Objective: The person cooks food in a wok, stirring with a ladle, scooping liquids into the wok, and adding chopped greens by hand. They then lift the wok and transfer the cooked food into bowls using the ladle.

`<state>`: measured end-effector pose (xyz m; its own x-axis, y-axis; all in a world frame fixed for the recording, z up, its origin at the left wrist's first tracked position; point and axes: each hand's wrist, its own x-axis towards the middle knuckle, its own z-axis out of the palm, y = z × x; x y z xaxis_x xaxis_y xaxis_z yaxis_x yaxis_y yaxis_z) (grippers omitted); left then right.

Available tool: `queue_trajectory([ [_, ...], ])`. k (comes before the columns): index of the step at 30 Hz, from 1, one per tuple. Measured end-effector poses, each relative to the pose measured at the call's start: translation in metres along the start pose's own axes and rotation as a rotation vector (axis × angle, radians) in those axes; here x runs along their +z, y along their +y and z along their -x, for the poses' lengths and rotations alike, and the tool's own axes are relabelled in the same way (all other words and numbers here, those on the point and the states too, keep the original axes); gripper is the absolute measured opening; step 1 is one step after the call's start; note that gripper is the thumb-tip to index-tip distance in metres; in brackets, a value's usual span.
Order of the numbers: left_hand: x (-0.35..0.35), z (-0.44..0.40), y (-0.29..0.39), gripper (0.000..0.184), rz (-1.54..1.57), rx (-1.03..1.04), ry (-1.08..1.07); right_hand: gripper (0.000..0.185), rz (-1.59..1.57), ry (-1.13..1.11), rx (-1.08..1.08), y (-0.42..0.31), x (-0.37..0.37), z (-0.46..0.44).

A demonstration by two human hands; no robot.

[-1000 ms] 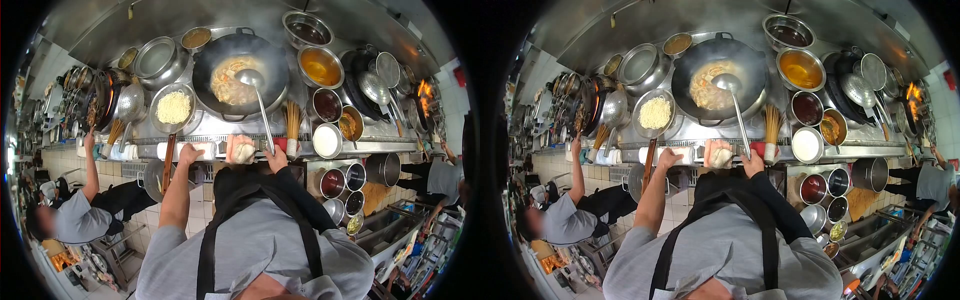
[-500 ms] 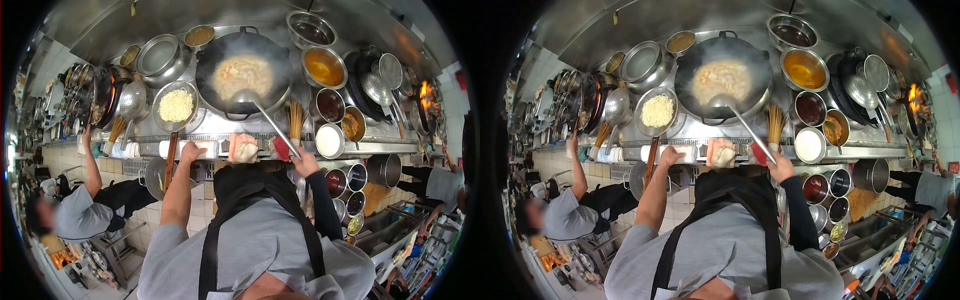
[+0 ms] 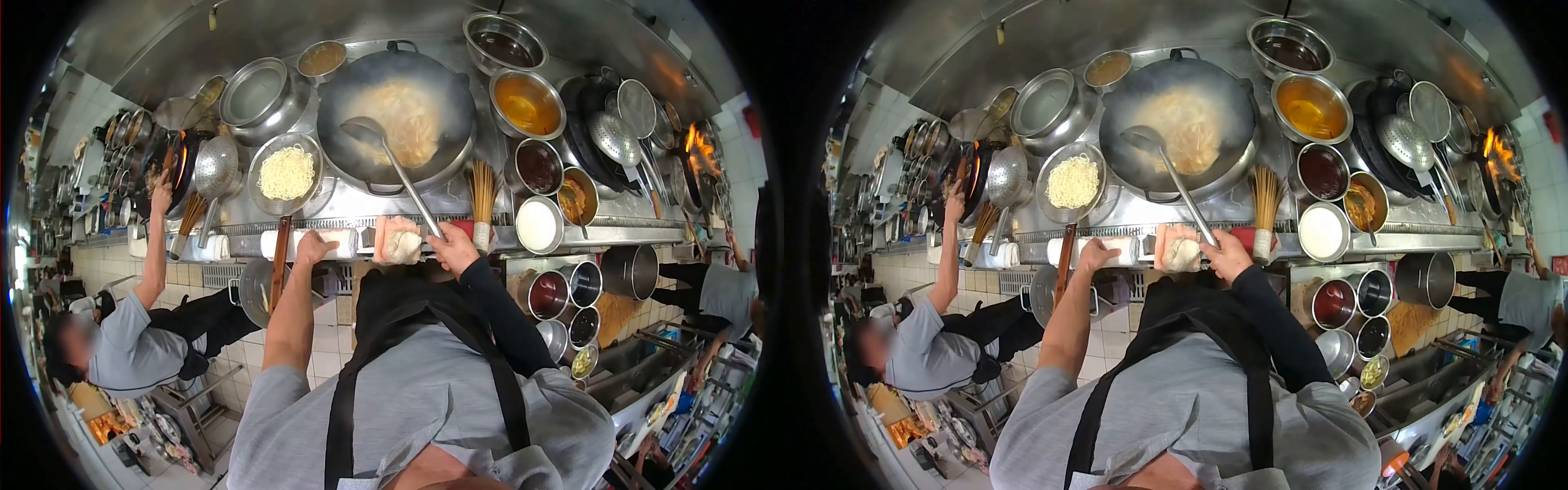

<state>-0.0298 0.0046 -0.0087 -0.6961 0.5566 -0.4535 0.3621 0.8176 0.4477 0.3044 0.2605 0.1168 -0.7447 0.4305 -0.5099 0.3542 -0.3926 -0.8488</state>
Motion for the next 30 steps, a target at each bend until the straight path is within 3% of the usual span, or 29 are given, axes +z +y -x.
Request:
queue_trajectory([
  [3,-0.001,0.001,0.001,0.064,0.008,-0.001,0.003,0.011,-0.076,-0.010,0.075,-0.002,-0.007,-0.003],
  [6,0.000,0.003,0.002,0.064,0.007,-0.013,0.010,0.015,0.169,0.110,0.003,0.001,-0.013,-0.017],
  [7,0.000,0.002,0.001,0.064,0.007,-0.013,0.013,0.020,0.542,0.292,-0.441,0.009,-0.013,-0.026],
  [10,0.002,0.001,-0.001,0.064,-0.004,-0.001,0.025,0.025,0.578,0.485,-0.395,0.009,-0.014,-0.037],
  [14,0.002,-0.002,-0.002,0.064,-0.022,-0.001,-0.004,0.025,0.419,0.507,-0.329,0.016,-0.009,-0.048],
  [23,0.000,0.001,0.001,0.064,0.002,-0.027,-0.007,0.021,0.345,0.476,-0.420,0.108,-0.021,-0.070],
  [30,0.001,-0.001,-0.002,0.064,0.008,-0.015,0.006,0.023,-0.108,0.353,-0.135,0.076,0.006,-0.051],
])
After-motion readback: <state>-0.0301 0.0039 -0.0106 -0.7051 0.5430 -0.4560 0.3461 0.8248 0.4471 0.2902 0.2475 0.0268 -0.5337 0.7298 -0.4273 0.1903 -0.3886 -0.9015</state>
